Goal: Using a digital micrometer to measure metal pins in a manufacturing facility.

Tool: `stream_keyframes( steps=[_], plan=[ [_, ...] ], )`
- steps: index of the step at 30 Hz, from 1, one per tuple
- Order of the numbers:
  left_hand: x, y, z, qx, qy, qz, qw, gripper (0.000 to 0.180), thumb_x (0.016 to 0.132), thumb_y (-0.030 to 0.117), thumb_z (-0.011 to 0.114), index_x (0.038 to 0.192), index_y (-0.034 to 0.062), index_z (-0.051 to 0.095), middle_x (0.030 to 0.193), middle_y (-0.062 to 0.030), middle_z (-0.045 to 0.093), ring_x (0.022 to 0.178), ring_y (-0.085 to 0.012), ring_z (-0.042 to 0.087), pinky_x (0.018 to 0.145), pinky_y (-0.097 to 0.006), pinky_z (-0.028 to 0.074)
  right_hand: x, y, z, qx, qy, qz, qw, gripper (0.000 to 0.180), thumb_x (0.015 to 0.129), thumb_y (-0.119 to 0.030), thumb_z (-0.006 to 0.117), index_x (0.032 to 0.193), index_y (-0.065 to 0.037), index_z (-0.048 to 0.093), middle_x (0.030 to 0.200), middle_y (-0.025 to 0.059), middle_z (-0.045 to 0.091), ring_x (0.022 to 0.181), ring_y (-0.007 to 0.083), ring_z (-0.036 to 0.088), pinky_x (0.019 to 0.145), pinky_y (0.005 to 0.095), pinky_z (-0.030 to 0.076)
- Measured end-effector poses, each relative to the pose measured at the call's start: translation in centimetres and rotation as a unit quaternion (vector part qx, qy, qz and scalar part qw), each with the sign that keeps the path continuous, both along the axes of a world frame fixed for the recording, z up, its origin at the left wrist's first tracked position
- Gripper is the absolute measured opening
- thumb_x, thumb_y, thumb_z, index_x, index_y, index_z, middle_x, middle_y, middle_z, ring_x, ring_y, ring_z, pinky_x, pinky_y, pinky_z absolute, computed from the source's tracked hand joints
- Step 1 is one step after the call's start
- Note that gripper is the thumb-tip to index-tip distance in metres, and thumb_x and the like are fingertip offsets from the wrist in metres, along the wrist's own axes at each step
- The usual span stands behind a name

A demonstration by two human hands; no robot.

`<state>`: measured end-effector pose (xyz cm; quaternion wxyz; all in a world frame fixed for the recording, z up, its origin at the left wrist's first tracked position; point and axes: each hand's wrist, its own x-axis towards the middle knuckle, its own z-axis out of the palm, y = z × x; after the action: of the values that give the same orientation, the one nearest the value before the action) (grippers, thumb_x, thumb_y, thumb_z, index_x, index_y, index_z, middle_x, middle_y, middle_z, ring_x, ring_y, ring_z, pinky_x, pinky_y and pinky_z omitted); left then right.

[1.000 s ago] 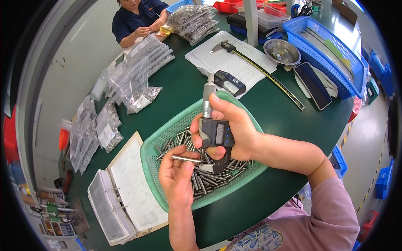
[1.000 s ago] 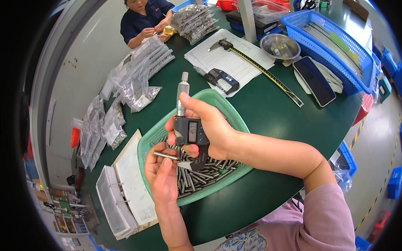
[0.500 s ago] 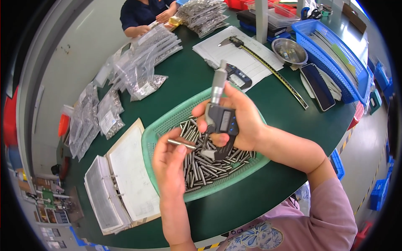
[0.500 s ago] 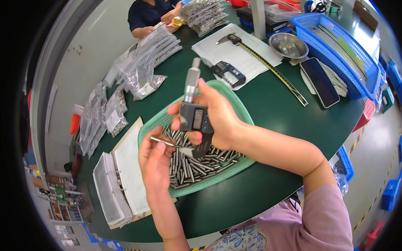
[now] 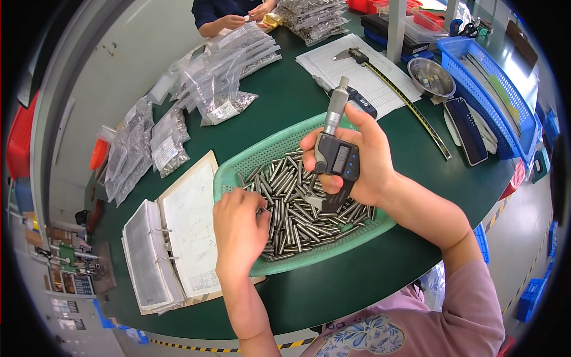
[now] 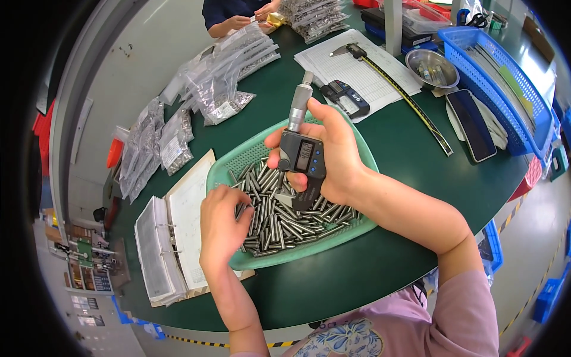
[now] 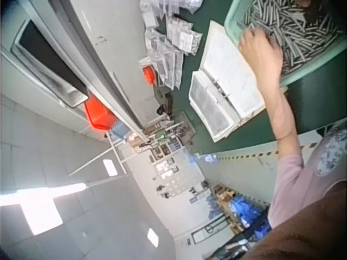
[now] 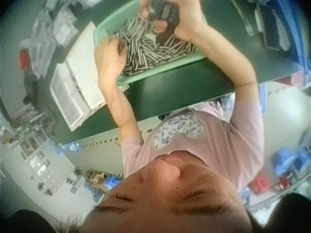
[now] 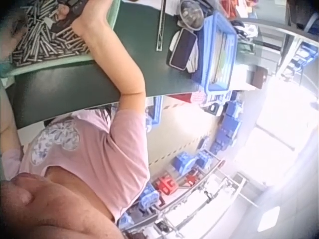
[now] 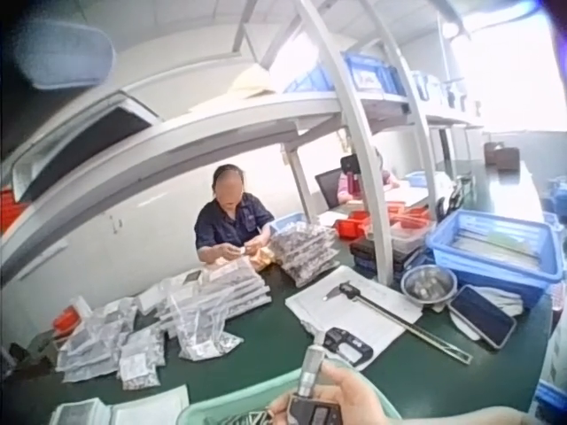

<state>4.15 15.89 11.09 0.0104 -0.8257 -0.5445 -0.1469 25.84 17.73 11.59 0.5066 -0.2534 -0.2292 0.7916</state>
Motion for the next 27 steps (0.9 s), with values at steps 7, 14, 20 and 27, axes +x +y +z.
stream_keyframes(
  steps=[7, 14, 20, 27],
  plan=[
    [1.2, -0.9, -0.5, -0.08, -0.005, -0.063, 0.995, 0.012, 0.062, 0.011, 0.068, 0.072, 0.0058, 0.063, 0.077, -0.0079, 0.053, 0.081, -0.0267, 0.05, 0.075, -0.037, 0.037, 0.0, 0.1, -0.1, 0.007, -0.002, 0.001, 1.0, 0.065, 0.079, -0.062, 0.033, 0.09, -0.001, 0.054, 0.072, 0.0118, 0.056, 0.043, 0.0138, 0.044, 0.041, 0.0233, 0.036],
    [1.1, -1.1, 0.0, -0.105, 0.014, -0.114, 0.988, 0.022, 0.058, 0.011, 0.072, 0.076, 0.0045, 0.061, 0.076, -0.0072, 0.053, 0.082, -0.0263, 0.051, 0.077, -0.037, 0.037, 0.0, 0.1, -0.1, 0.01, -0.003, 0.0, 1.0, 0.064, 0.079, -0.06, 0.034, 0.089, -0.001, 0.055, 0.072, 0.0122, 0.058, 0.043, 0.0139, 0.046, 0.041, 0.0237, 0.037],
    [0.9, -0.4, 0.6, -0.269, -0.158, -0.121, 0.942, 0.019, 0.064, 0.003, 0.066, 0.081, 0.0036, 0.058, 0.077, -0.008, 0.059, 0.078, -0.0254, 0.056, 0.072, -0.035, 0.042, 0.1, 0.2, -0.3, 0.014, 0.006, 0.011, 1.0, 0.063, 0.08, -0.059, 0.033, 0.089, -0.001, 0.055, 0.072, 0.0126, 0.058, 0.043, 0.0149, 0.046, 0.041, 0.0241, 0.038],
    [2.4, -0.6, 0.6, -0.083, -0.363, -0.142, 0.917, 0.017, 0.07, -0.001, 0.062, 0.086, 0.0039, 0.062, 0.08, -0.0069, 0.059, 0.08, -0.0212, 0.055, 0.073, -0.032, 0.042, 0.1, 0.1, 0.0, -0.031, 0.041, 0.068, 0.996, 0.064, 0.081, -0.059, 0.031, 0.09, 0.0, 0.055, 0.073, 0.0128, 0.058, 0.042, 0.0147, 0.044, 0.041, 0.0245, 0.036]
  ],
)
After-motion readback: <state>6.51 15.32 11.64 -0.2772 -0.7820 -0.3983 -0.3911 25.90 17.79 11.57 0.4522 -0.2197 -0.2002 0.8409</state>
